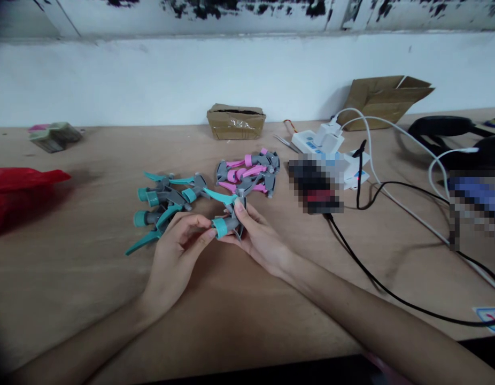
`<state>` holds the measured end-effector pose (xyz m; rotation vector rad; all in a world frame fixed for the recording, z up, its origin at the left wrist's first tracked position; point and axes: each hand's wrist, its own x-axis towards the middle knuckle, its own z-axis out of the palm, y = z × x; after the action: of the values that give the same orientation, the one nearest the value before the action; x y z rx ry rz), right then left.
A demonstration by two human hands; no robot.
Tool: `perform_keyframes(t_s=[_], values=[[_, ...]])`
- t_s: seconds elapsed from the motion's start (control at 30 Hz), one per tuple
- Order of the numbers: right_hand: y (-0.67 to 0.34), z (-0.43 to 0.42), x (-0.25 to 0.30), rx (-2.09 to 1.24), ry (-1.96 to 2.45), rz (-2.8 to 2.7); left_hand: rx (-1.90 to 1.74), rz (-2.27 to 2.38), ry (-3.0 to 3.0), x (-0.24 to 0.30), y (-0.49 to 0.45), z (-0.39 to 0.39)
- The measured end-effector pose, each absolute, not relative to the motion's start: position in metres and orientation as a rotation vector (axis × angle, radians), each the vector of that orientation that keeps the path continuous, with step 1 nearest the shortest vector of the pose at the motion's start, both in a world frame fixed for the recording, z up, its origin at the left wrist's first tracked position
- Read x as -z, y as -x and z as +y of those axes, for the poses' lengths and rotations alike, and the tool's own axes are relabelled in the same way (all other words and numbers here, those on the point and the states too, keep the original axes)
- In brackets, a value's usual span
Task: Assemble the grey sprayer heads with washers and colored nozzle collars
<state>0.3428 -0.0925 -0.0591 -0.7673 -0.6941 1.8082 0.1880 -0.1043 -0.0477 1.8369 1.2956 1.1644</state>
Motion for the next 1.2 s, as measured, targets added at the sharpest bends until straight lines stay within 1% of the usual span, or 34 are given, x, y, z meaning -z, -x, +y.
perform_keyframes(t_s=[0.13, 0.33, 0.67, 0.83, 1.07, 1.2], values=[[-0.3415, -0.0941, 0.0601, -1.773, 0.791, -0.703, -1.137, 1.260, -1.804, 0.0487, -0.1878, -0.1021], [-0.3402, -0.0959, 0.0609, -1.736, 0.845, -0.692, -1.068, 1.249, -1.914, 0.0445, -0.1888, -0.1037], [-0.3394, -0.0999, 0.0619, -1.665, 0.857, -0.675, -0.936, 1.318, -2.014, 0.0398, -0.1932, -0.1050], [-0.3434, -0.0972, 0.0616, -1.682, 0.829, -0.686, -0.947, 1.294, -2.033, 0.0393, -0.1936, -0.1075], [-0.3452, -0.0956, 0.0580, -1.771, 0.848, -0.652, -1.132, 1.285, -1.932, 0.0397, -0.1876, -0.1052], [-0.3467, -0.0948, 0.0606, -1.776, 0.840, -0.666, -1.143, 1.281, -1.902, 0.0395, -0.1868, -0.1060]])
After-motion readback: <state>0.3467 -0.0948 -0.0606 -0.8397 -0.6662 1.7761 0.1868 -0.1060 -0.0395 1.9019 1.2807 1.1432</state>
